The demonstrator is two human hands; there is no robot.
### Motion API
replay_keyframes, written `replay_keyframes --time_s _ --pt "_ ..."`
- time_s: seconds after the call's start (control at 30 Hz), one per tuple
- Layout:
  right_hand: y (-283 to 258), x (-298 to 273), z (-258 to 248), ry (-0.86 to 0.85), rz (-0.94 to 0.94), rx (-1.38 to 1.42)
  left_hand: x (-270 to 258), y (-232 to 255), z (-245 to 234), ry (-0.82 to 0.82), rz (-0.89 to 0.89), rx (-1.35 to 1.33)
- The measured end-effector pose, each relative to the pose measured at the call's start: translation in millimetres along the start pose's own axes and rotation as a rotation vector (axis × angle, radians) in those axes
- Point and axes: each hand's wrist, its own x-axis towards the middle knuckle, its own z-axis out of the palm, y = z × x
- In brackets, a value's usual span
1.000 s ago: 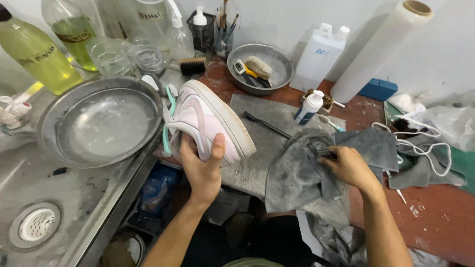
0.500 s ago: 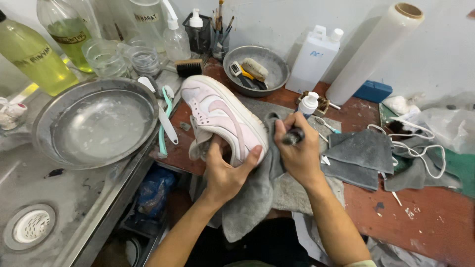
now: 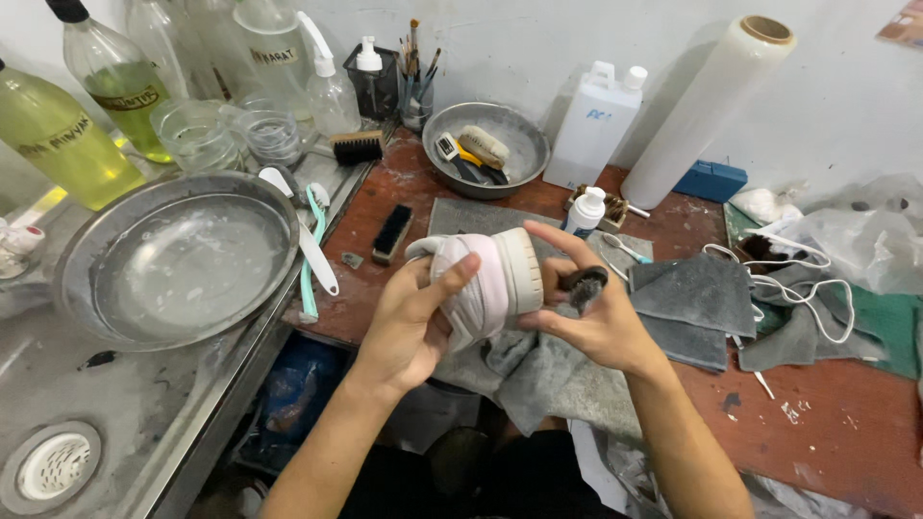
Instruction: The person cleans a pink and white sneaker using a brush and a cloth. They scrub the shoe's surface and wipe it down repeatedly, rotating the shoe to access different areas.
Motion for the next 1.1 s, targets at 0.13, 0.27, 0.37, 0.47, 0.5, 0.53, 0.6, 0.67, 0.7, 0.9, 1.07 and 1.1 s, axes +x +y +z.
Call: replay_keyframes --time_s 0.13,0.27,0.37,0.47,0.5,0.53,0.6,0.67,0.7,0.9,1.07,1.1 --pt "29 10 -9 -0.078 0.071 0.243 -1 0 -10 -0.220 0.115 0.196" --pt "25 21 -8 -0.092 0.079 0.291 3 -3 -17 -0.198 0.471 0.731" --pt "33 25 -14 -0.092 0.067 0.273 4 1 -13 -0.098 0.626 0.800" --pt "28 29 -26 -0.046 0.064 0.198 5 5 -5 -0.029 0.659 0.841" --pt "22 33 -29 -0.014 0.058 0.111 6 7 -4 0.017 0.639 0.845" --pt "17 33 -33 -0.015 0.058 0.109 9 11 -1 0.018 0.640 0.844" --pt "6 35 -41 0.098 0.073 -0.080 13 20 3 0.071 0.642 0.879" --pt "-12 44 -35 0.139 -0.024 -0.241 28 18 -7 0.091 0.624 0.891" --pt "-22 49 -33 0.181 -0.121 -0.402 36 17 -12 0.109 0.606 0.903" --pt "-19 76 -36 0.324 -0.670 -0.841 44 30 -2 0.113 0.635 0.950" --pt "32 81 -55 0.369 -0.692 -0.948 57 19 -7 0.144 0.663 0.954" --pt "33 85 -60 0.405 -0.670 -0.977 62 20 -5 0.137 0.702 0.950"
